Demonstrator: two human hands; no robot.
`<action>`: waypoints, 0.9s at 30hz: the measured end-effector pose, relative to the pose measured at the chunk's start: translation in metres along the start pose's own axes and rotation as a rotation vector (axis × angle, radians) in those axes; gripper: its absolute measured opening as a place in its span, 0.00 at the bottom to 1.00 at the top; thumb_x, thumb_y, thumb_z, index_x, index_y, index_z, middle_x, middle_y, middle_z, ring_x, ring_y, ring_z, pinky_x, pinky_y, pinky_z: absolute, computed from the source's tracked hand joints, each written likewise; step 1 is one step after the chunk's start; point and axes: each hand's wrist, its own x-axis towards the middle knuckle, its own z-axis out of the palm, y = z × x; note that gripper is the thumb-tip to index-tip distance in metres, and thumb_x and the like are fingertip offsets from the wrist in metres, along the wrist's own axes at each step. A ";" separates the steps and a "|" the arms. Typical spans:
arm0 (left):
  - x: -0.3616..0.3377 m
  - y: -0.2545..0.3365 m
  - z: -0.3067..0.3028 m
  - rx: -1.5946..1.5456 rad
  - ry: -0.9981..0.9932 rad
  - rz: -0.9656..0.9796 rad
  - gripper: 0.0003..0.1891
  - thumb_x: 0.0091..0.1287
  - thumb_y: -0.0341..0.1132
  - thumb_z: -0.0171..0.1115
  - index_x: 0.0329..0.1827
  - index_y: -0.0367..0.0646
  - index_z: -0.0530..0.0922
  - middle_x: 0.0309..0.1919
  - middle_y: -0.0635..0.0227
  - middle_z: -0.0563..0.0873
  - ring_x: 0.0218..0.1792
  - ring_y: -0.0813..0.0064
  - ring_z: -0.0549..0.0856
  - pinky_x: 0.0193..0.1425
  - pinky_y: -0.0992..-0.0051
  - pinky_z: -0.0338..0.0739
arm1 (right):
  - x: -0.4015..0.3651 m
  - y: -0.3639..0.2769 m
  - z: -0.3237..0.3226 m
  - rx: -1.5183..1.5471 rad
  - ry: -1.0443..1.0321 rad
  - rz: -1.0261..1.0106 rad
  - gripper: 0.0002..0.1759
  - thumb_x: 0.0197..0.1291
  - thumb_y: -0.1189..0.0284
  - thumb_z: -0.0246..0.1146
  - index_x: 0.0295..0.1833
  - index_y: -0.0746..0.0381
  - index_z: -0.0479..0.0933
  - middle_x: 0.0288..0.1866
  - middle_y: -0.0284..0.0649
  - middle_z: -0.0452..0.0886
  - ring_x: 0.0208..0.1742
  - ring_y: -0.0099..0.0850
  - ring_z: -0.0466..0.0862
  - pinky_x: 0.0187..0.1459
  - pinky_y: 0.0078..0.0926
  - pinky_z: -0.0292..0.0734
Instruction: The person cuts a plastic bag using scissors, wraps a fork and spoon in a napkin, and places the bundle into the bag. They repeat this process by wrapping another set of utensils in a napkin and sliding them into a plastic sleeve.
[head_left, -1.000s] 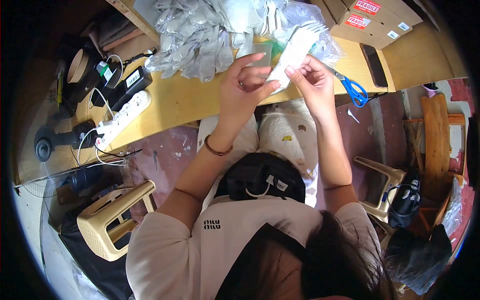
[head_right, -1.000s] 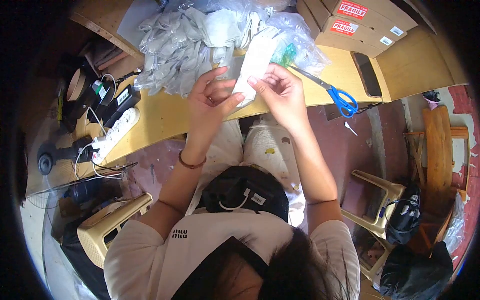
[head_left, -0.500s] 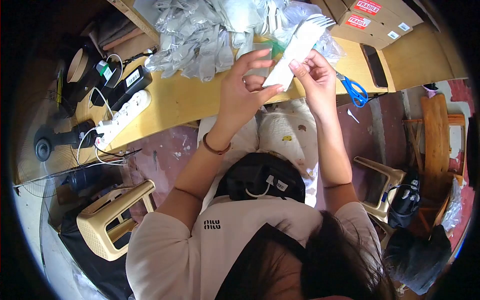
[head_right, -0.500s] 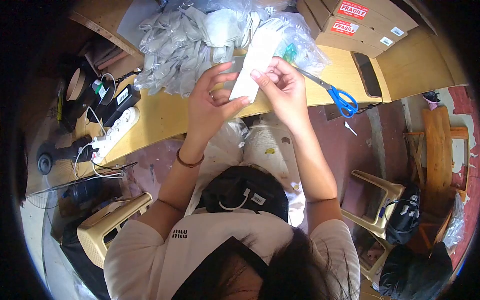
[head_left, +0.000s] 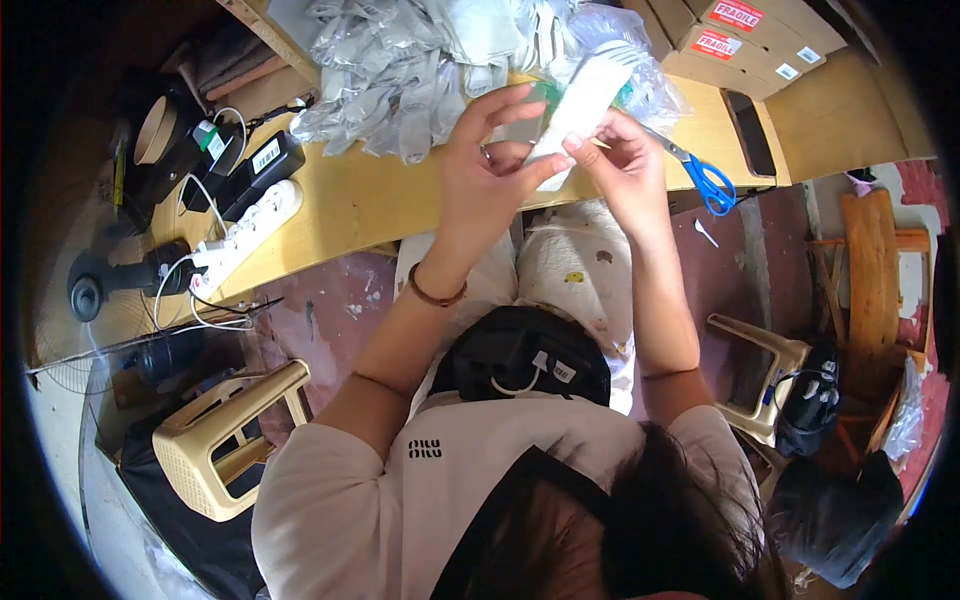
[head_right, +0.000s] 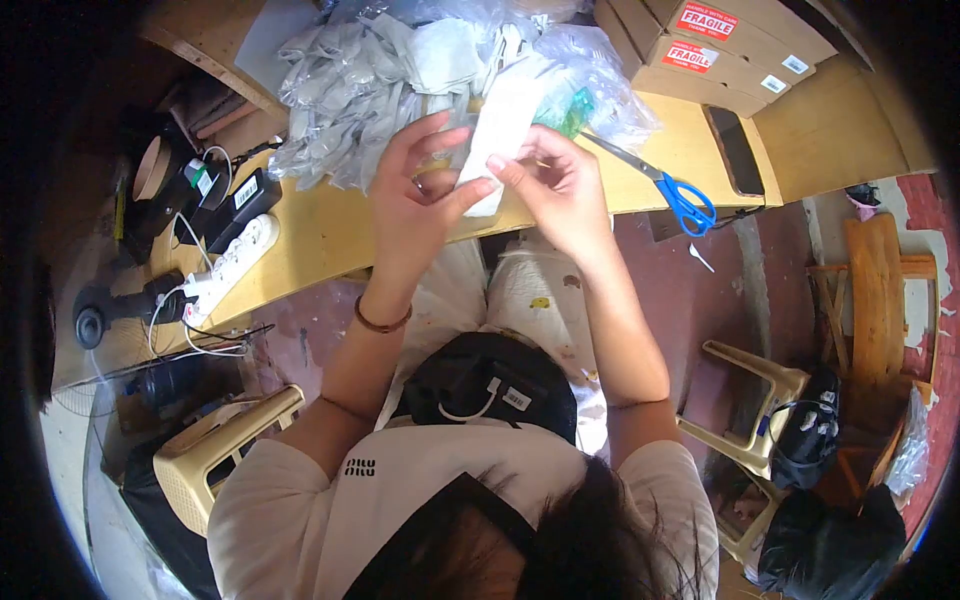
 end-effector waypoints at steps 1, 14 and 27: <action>0.001 0.000 -0.001 -0.007 0.013 0.005 0.33 0.49 0.19 0.70 0.60 0.40 0.67 0.51 0.58 0.76 0.37 0.76 0.85 0.38 0.85 0.79 | 0.000 -0.002 -0.002 0.037 0.005 0.029 0.08 0.58 0.79 0.62 0.44 0.66 0.76 0.36 0.33 0.81 0.38 0.17 0.79 0.39 0.15 0.74; -0.006 -0.025 -0.016 0.095 -0.078 -0.121 0.18 0.56 0.30 0.69 0.49 0.37 0.78 0.40 0.68 0.83 0.34 0.84 0.81 0.42 0.83 0.75 | 0.002 -0.005 -0.010 0.004 0.075 0.038 0.05 0.57 0.80 0.63 0.39 0.67 0.77 0.31 0.32 0.82 0.32 0.16 0.79 0.33 0.13 0.74; -0.009 -0.017 -0.012 0.145 -0.096 -0.188 0.11 0.61 0.35 0.64 0.39 0.35 0.82 0.28 0.75 0.84 0.30 0.90 0.76 0.33 0.86 0.70 | 0.005 -0.010 -0.022 -0.035 -0.105 0.233 0.12 0.52 0.77 0.66 0.44 0.65 0.80 0.40 0.34 0.82 0.39 0.18 0.78 0.45 0.19 0.72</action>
